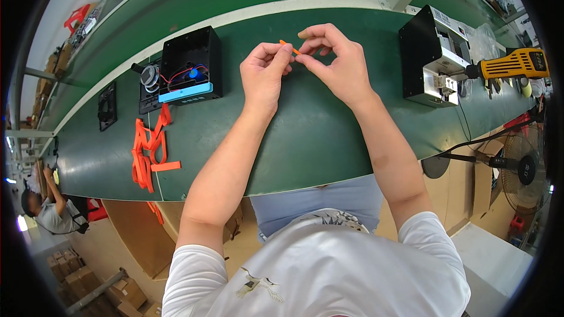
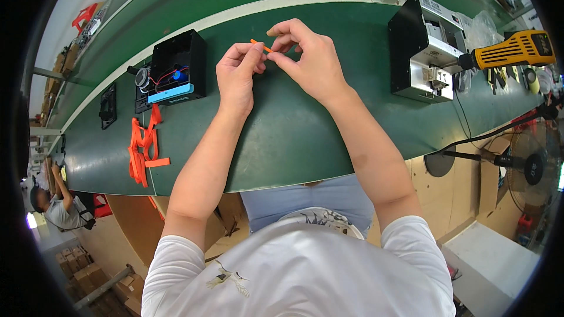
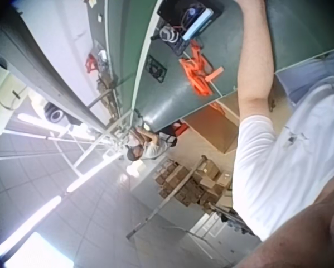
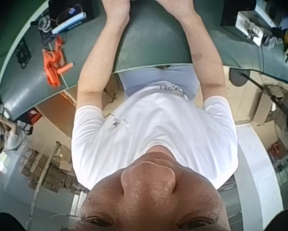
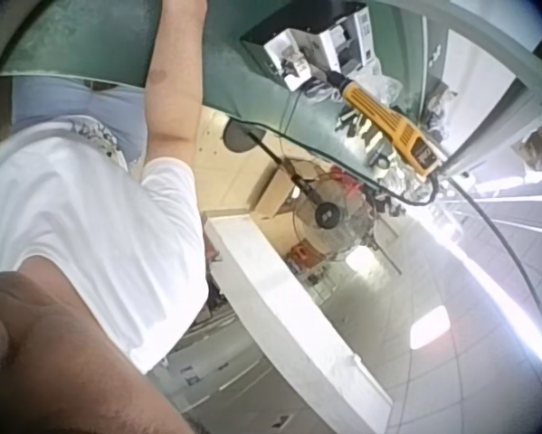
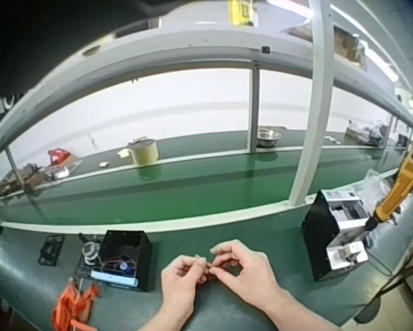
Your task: Assembling an electronic device by installing a speaker, cooling fan, and wiring into a plastic casing using an electric screwdriver.
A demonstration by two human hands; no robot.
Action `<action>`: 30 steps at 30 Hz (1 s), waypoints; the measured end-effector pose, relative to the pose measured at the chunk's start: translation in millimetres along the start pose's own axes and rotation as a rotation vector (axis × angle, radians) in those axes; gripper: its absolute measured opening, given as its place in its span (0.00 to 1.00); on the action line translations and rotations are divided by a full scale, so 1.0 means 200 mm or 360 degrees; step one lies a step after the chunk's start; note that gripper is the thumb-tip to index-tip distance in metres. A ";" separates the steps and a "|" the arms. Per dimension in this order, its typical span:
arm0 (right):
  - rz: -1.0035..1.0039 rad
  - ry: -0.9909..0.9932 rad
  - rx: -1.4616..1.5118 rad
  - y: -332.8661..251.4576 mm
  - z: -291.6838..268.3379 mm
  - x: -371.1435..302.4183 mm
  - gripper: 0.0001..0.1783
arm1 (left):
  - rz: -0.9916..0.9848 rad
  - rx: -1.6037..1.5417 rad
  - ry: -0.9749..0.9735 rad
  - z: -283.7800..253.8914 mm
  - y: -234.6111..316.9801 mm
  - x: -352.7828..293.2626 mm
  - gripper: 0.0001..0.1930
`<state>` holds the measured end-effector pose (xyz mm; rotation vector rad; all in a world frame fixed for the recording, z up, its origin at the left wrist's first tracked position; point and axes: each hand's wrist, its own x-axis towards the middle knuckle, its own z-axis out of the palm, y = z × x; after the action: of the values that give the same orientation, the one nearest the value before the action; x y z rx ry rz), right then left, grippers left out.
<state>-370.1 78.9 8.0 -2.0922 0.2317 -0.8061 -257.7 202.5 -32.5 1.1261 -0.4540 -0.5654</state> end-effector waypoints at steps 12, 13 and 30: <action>-0.0182 0.0004 -0.0203 0.00 0.05 -0.02 0.16 | 0.0104 0.0141 0.0021 0.01 -0.01 -0.01 0.06; -0.0278 0.0050 -0.0330 0.00 0.06 -0.02 0.16 | 0.0068 0.0125 0.0042 0.01 0.00 -0.01 0.06; -0.0653 0.0177 -0.0535 0.00 0.14 -0.03 0.16 | -0.0212 -0.0108 0.0181 0.01 0.01 -0.04 0.08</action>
<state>-357.1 100.8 -6.7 -2.4546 -0.0086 -1.1965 -264.4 206.7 -30.9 1.1225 -0.2609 -0.6243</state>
